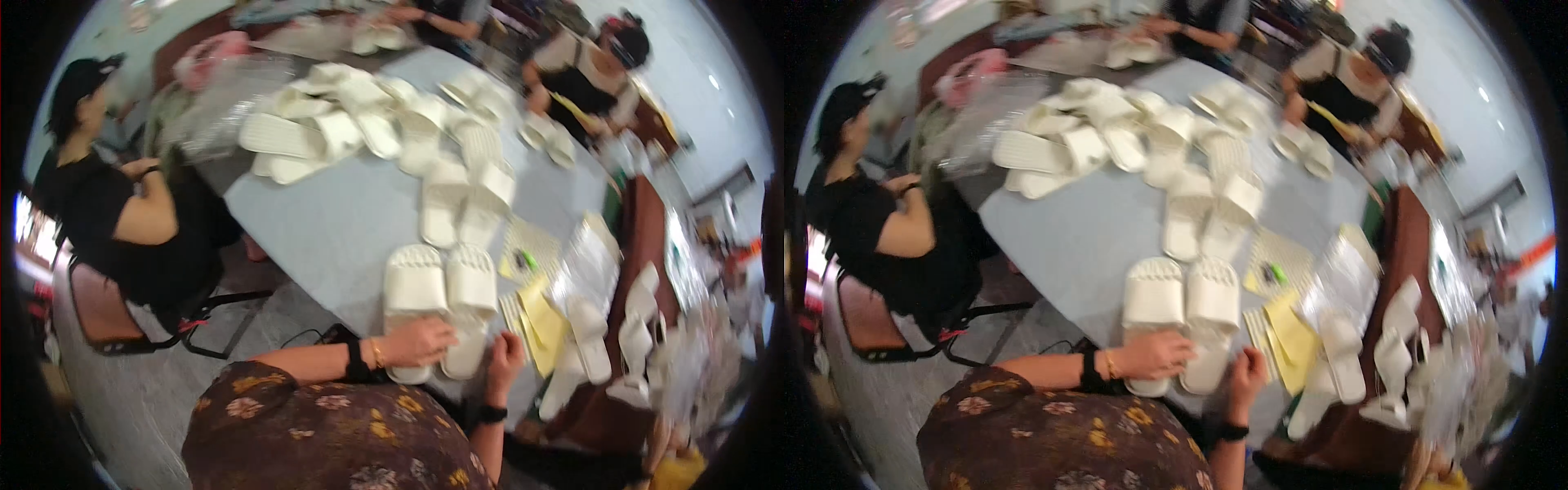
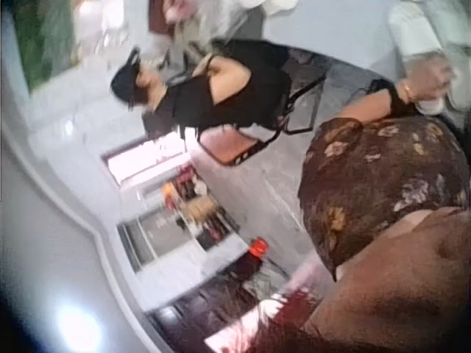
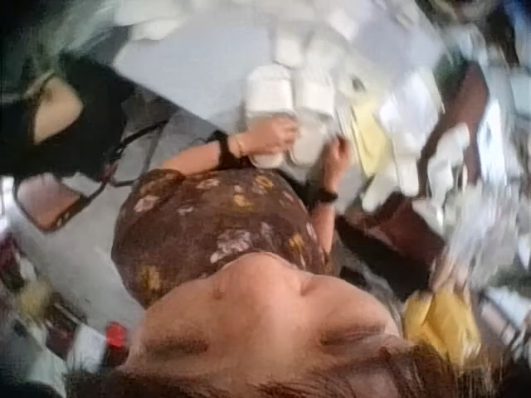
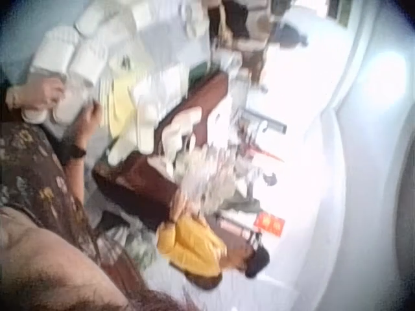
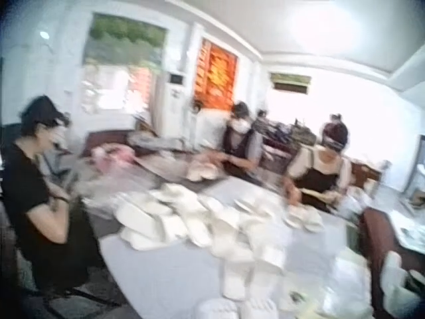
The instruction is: Inspect white sandals for defects, sort them on a table, and pack them into plastic bags as part of a manufacturing quality control process.
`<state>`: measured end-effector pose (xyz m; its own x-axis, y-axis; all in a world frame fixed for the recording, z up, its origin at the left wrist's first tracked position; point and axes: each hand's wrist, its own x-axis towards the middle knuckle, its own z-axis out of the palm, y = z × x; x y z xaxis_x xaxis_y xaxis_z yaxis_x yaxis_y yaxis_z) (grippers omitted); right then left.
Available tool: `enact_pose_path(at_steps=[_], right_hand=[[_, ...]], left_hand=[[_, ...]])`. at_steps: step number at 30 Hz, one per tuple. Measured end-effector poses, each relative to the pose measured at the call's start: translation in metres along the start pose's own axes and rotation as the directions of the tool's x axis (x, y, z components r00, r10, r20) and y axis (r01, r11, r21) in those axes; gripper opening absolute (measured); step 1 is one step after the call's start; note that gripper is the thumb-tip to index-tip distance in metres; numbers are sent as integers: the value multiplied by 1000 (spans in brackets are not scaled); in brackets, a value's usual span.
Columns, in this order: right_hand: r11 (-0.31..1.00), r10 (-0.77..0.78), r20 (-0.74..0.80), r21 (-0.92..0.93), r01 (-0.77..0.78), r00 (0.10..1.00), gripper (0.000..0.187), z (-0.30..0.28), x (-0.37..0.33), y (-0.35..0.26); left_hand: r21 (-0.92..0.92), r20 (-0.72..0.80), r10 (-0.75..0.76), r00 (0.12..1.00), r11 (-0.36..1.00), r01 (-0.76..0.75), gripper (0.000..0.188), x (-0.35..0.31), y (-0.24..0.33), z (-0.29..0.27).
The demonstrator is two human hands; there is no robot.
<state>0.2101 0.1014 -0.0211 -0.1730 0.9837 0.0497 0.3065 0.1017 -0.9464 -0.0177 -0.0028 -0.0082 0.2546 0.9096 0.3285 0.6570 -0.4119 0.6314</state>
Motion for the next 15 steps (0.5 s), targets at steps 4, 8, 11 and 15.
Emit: enact_pose_path(at_steps=[4,8,11,15], right_hand=[[983,55,-25,179,-49,998,5,-3,-1,18],[968,45,1,248,-44,999,5,-1,4,17],[974,22,-5,228,-20,1000,5,-1,8,18],[981,5,-26,196,0,1000,6,1,9,24]], left_hand=[[27,54,-177,983,984,175,35,-13,14,-17],[162,-189,-186,964,963,218,44,-19,19,-15],[258,-243,-223,944,923,284,58,-6,20,-4],[257,-214,-323,922,892,372,70,19,12,5]])
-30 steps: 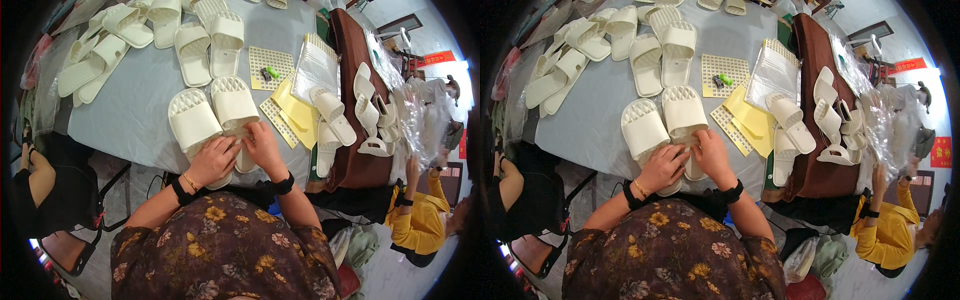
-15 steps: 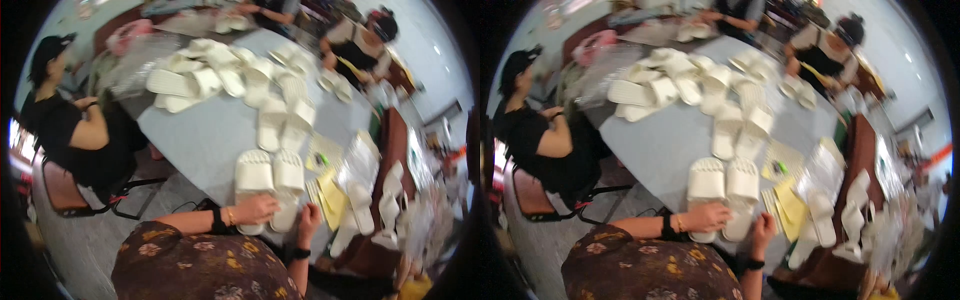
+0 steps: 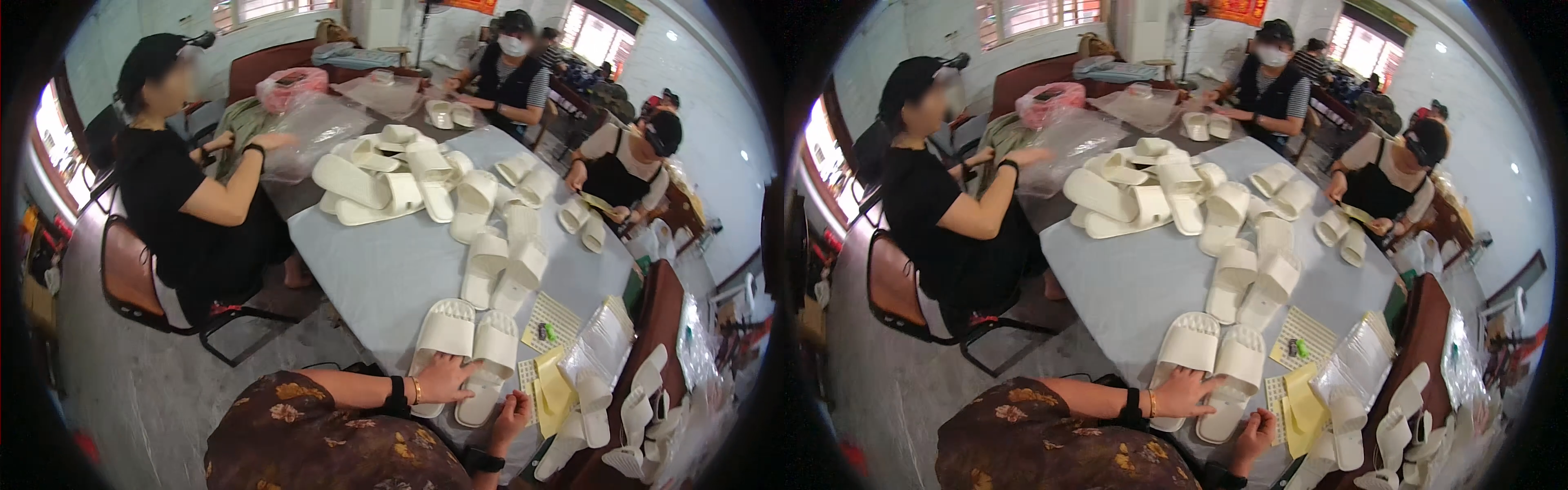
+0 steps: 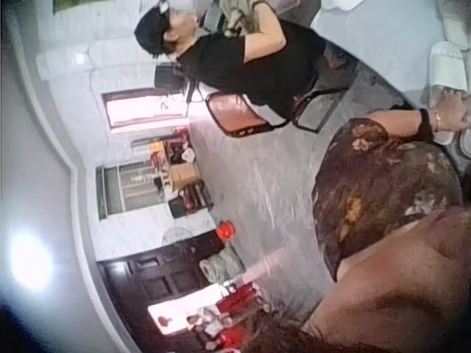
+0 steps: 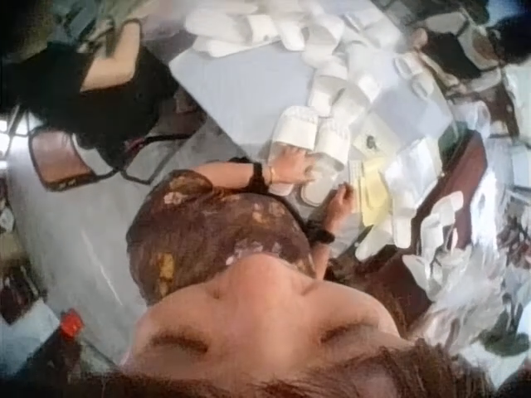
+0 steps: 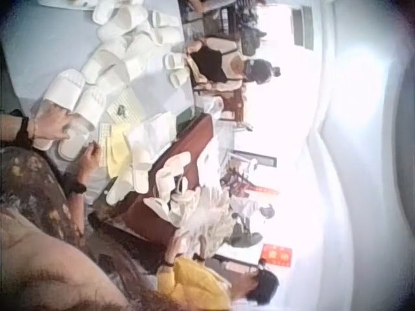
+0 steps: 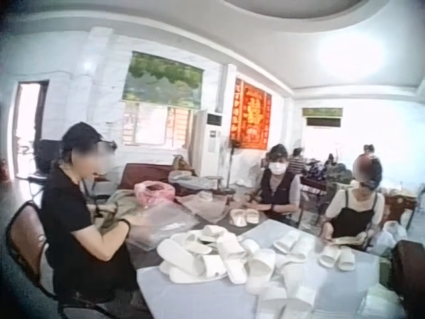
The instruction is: Inspect white sandals for defects, sort them on a table, and pack them into plastic bags as part of a manufacturing quality control process.
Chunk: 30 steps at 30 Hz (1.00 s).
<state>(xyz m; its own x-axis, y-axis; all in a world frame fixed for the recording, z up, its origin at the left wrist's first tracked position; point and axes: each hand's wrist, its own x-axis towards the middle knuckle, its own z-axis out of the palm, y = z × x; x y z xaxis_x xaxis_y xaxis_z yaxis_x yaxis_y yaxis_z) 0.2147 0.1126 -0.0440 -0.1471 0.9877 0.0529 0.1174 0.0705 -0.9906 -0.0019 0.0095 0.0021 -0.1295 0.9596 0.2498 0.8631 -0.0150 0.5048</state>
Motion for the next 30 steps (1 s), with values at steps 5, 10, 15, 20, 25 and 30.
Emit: enact_pose_path(at_steps=[5,10,15,20,25,30], right_hand=[[999,29,48,41,-31,998,6,7,-9,-17],[999,-31,18,12,31,999,6,4,-8,-6],[999,-22,20,34,21,1000,6,8,-9,-11],[998,-45,39,-38,46,998,9,10,-11,-16],[993,-72,16,-97,73,997,9,8,-11,-9],[992,-86,33,-94,88,996,8,10,-14,-15]], left_hand=[[23,-83,-38,996,999,40,72,3,2,9],[-110,-118,-19,993,994,6,76,-8,6,-39],[-80,-155,-24,988,997,12,75,-12,-14,-70],[-92,7,-30,1000,995,31,63,-6,-13,-52],[121,-1,-4,1000,993,4,61,3,-6,-13],[117,-72,-53,996,991,61,63,10,-9,0]])
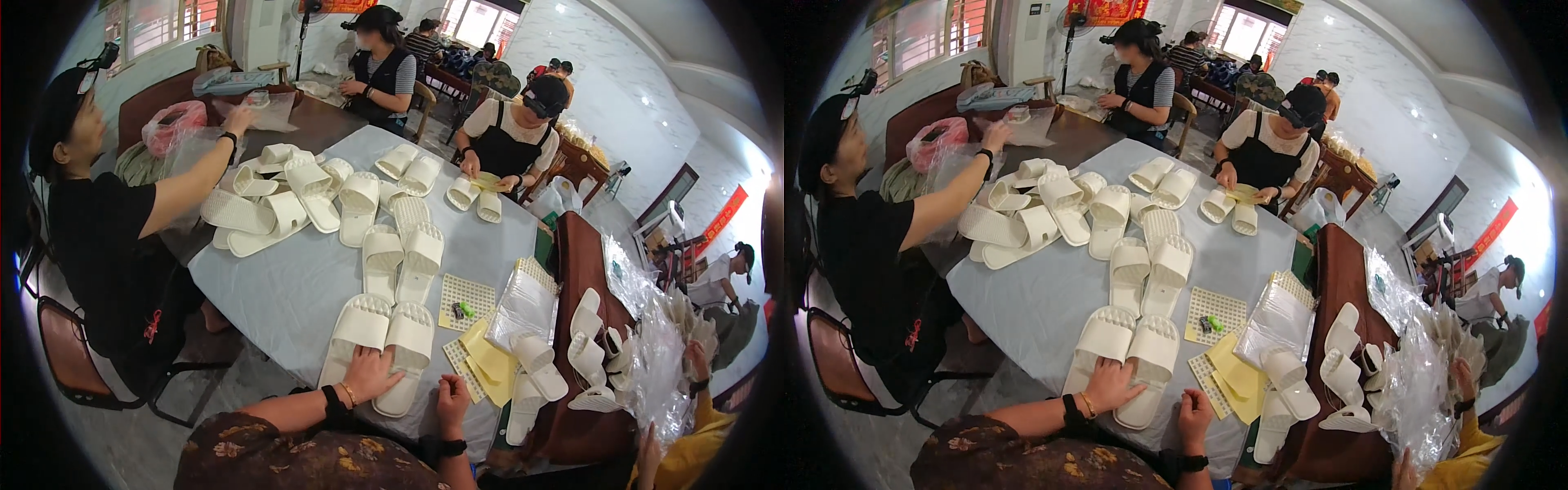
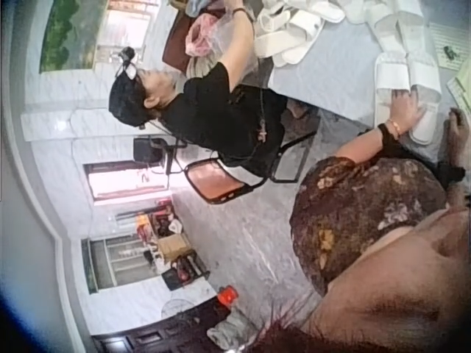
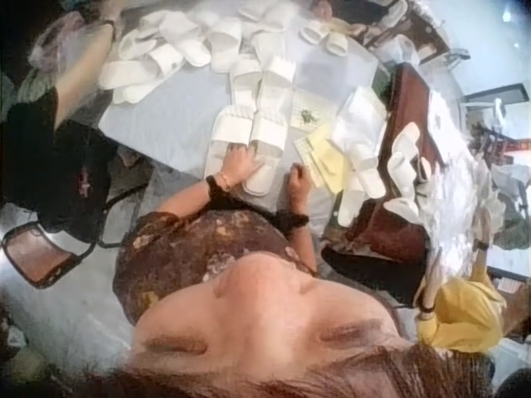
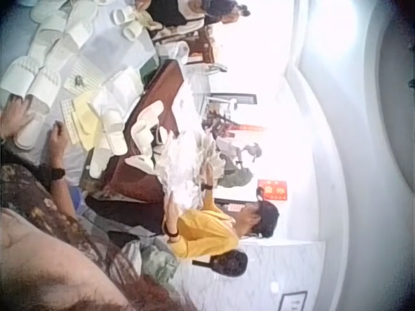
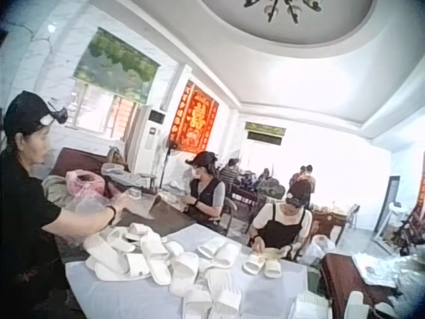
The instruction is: Inspect white sandals for defects, sort them on a table, and pack them into plastic bags as part of a manufacturing quality control process.
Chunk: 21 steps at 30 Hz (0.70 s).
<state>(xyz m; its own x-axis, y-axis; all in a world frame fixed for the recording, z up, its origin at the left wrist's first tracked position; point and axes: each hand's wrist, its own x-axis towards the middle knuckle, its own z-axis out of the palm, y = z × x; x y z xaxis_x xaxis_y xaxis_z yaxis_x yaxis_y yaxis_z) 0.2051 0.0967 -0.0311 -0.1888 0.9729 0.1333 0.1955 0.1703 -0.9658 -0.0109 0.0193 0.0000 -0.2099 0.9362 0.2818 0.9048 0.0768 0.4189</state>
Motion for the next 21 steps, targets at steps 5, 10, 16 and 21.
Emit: enact_pose_path(at_steps=[5,10,16,21], right_hand=[[1000,-9,-21,9,9,1000,8,-1,0,10],[1000,-17,-6,-7,17,1000,6,1,3,-3],[999,39,-13,4,-39,999,8,-1,3,3],[994,99,2,40,-99,995,9,1,3,-8]], left_hand=[[-119,50,-61,997,991,66,57,-9,1,-29],[-202,-91,5,996,979,-24,47,-17,-26,-73],[102,-330,213,920,977,-190,48,85,-100,-144],[179,-339,47,939,984,15,38,157,-159,-176]])
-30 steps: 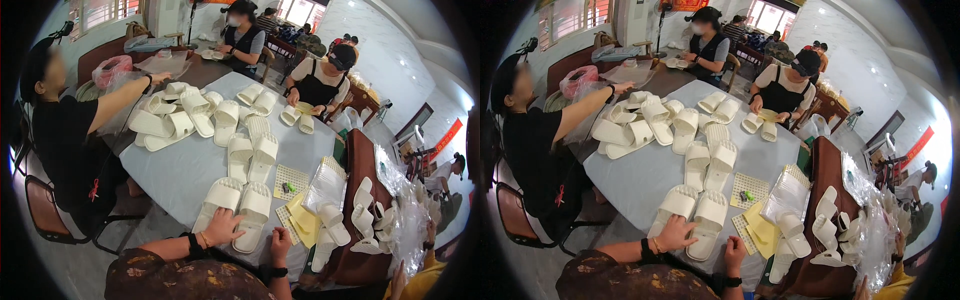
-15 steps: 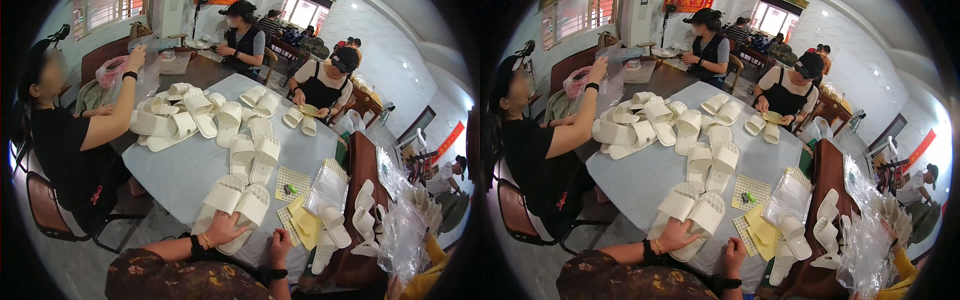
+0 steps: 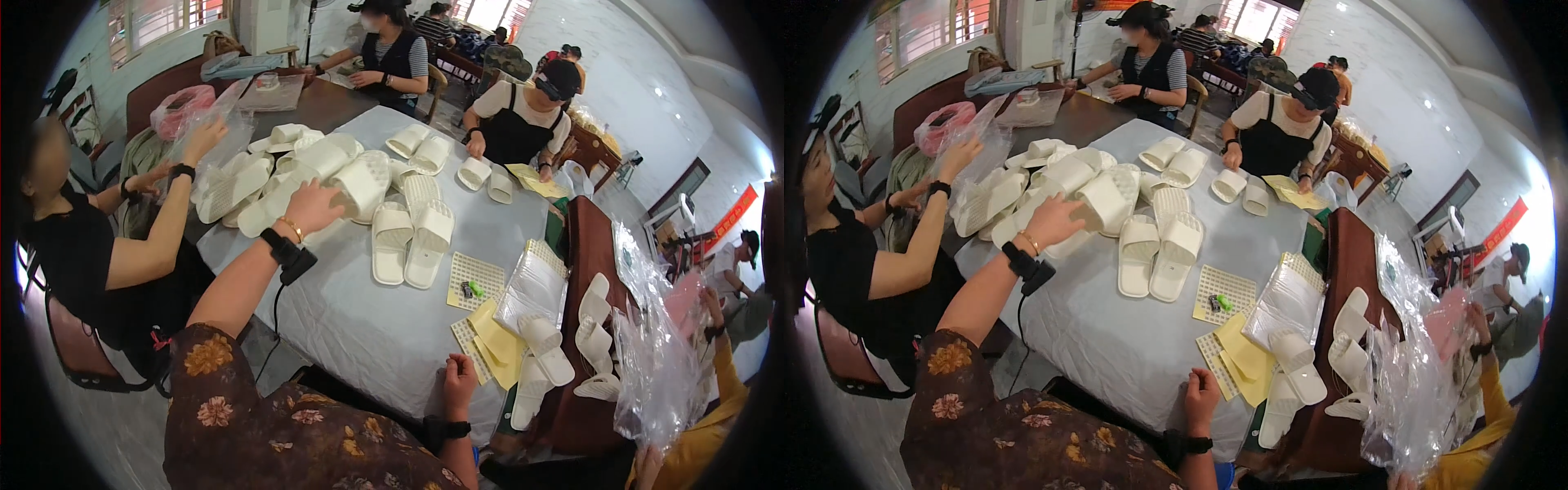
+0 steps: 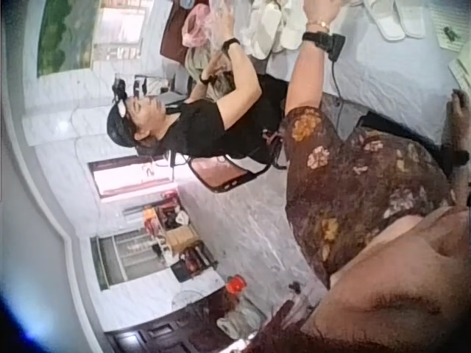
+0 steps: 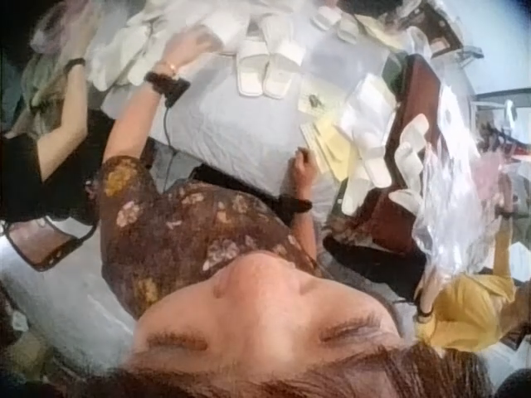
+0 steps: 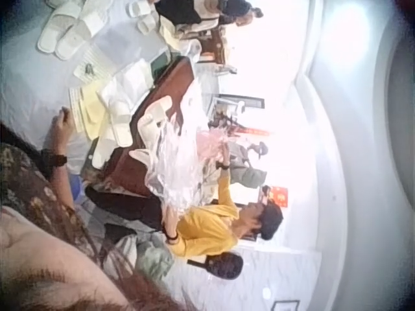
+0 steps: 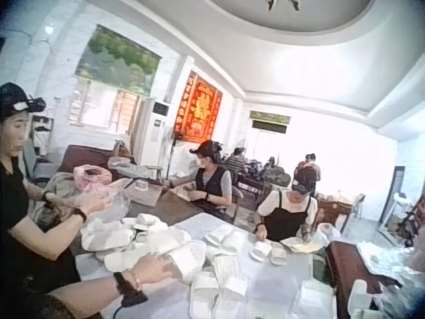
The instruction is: Inspect white sandals for defects, sort them on a table, and pack them into plastic bags as part of a manufacturing quality control process.
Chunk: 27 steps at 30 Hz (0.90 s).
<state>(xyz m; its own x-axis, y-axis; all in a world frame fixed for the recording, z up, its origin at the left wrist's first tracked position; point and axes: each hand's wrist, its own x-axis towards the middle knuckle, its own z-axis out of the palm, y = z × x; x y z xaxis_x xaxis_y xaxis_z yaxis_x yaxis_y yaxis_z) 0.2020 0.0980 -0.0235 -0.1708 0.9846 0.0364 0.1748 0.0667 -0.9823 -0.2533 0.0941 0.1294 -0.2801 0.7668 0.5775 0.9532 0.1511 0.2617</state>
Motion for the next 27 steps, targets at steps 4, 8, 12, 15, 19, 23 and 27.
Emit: enact_pose_path(at_steps=[4,8,12,15,19,23,27], right_hand=[[997,-69,-49,-26,68,996,9,0,0,10],[999,-43,-28,2,43,999,9,1,-2,7],[995,-70,-2,-68,70,998,9,-1,-2,17],[998,-42,-14,45,43,999,10,7,-9,-11],[970,-167,-54,-187,155,984,10,-2,-4,10],[957,-230,-46,-191,217,972,10,3,3,1],[978,-147,-69,-158,135,987,10,8,5,-3]], left_hand=[[-178,297,50,954,984,4,45,-45,32,28],[-661,382,331,863,751,4,52,-83,119,3],[-921,380,653,656,202,332,57,-81,189,-68],[-886,42,826,562,-230,404,56,-76,218,-101],[-508,-256,709,658,-677,532,38,-98,294,-123],[-193,-349,504,790,-863,466,27,-113,339,-131],[-79,-269,598,755,-795,601,22,-122,350,-138]])
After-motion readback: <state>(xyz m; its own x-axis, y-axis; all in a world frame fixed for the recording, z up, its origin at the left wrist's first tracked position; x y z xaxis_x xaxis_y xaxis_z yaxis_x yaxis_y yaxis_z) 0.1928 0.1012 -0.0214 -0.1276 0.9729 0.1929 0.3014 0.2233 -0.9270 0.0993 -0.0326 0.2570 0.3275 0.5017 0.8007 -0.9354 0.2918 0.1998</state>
